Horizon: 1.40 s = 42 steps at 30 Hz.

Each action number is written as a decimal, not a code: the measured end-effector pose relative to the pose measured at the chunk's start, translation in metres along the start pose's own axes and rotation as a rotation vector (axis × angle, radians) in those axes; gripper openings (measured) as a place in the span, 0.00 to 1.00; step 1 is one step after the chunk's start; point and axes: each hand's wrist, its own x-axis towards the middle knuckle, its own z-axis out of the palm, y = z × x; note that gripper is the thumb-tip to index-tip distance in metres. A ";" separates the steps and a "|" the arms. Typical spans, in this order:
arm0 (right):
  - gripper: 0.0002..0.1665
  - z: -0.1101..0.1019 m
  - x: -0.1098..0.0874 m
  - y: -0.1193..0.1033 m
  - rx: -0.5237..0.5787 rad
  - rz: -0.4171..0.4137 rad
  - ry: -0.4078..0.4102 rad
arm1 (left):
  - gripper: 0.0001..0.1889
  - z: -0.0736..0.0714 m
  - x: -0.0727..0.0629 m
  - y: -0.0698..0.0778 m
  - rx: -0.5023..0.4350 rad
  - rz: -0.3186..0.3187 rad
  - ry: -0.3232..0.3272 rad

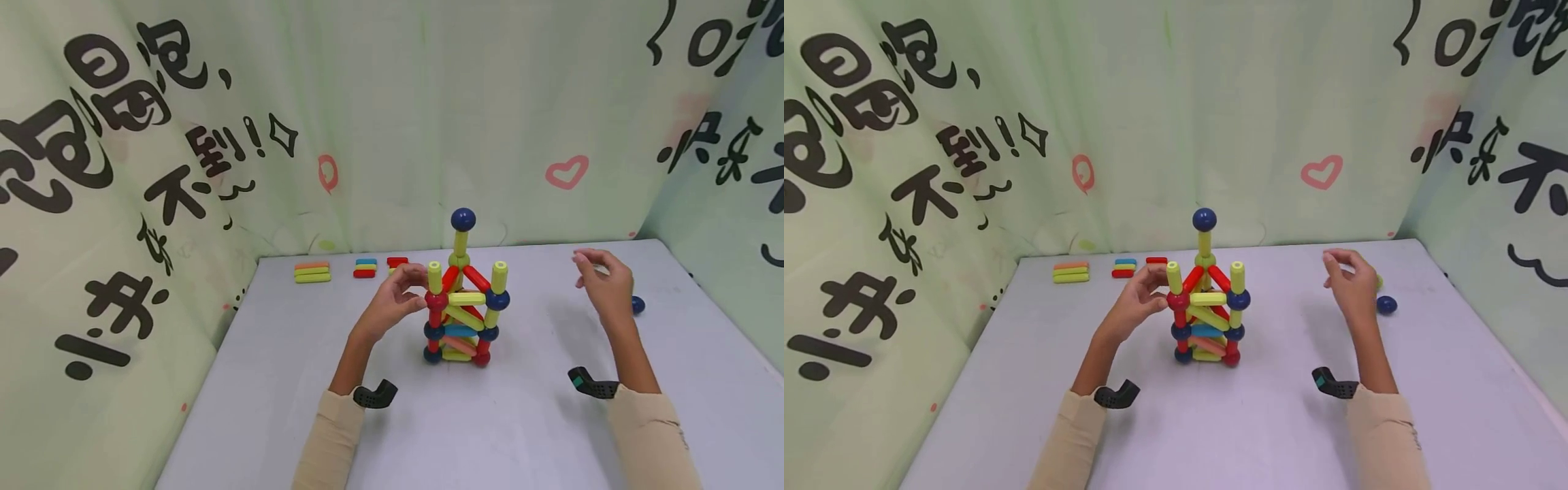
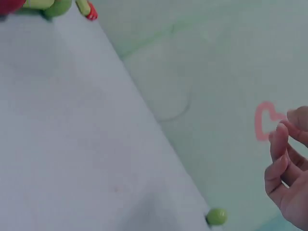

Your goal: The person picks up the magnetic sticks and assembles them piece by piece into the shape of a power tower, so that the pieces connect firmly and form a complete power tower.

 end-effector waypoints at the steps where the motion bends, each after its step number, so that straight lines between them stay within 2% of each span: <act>1: 0.25 -0.007 -0.002 0.010 -0.065 0.037 0.029 | 0.43 0.001 0.002 -0.005 -0.033 -0.005 0.001; 4: 0.28 -0.024 -0.008 0.035 -0.265 0.122 0.060 | 0.55 0.006 0.006 -0.022 -0.119 -0.029 -0.034; 6: 0.29 -0.031 -0.010 0.050 -0.361 0.137 0.054 | 0.59 0.009 0.007 -0.033 -0.171 -0.055 -0.075; 11: 0.36 -0.041 -0.009 0.074 -0.474 0.160 -0.079 | 0.64 0.013 0.008 -0.052 -0.191 -0.124 -0.164; 13: 0.37 -0.042 -0.008 0.079 -0.507 0.180 -0.146 | 0.65 0.014 0.007 -0.056 -0.181 -0.139 -0.184; 15: 0.36 -0.042 -0.007 0.082 -0.544 0.193 -0.176 | 0.65 0.014 0.007 -0.057 -0.183 -0.145 -0.198; 20: 0.29 -0.042 -0.010 0.088 -0.598 0.230 -0.153 | 0.61 0.012 0.005 -0.059 -0.200 -0.130 -0.253; 24: 0.28 -0.039 -0.016 0.081 -0.601 0.163 -0.141 | 0.59 0.011 0.004 -0.054 -0.180 -0.118 -0.294; 26: 0.29 -0.037 -0.018 0.072 -0.572 0.079 -0.136 | 0.59 0.012 0.005 -0.052 -0.155 -0.113 -0.313; 29: 0.31 -0.030 -0.021 0.047 -0.464 -0.034 -0.154 | 0.62 0.013 0.006 -0.048 -0.111 -0.108 -0.328; 31: 0.32 -0.022 -0.022 0.024 -0.344 -0.093 -0.173 | 0.59 0.013 0.006 -0.045 -0.076 -0.109 -0.321; 34: 0.32 -0.009 -0.026 -0.016 -0.153 -0.124 -0.215 | 0.54 0.014 0.006 -0.040 -0.011 -0.128 -0.295; 39: 0.25 0.005 -0.038 -0.079 0.174 -0.232 -0.267 | 0.50 0.017 0.005 -0.031 0.091 -0.170 -0.273; 42: 0.22 0.010 -0.045 -0.108 0.346 -0.323 -0.312 | 0.50 0.018 0.004 -0.027 0.115 -0.180 -0.274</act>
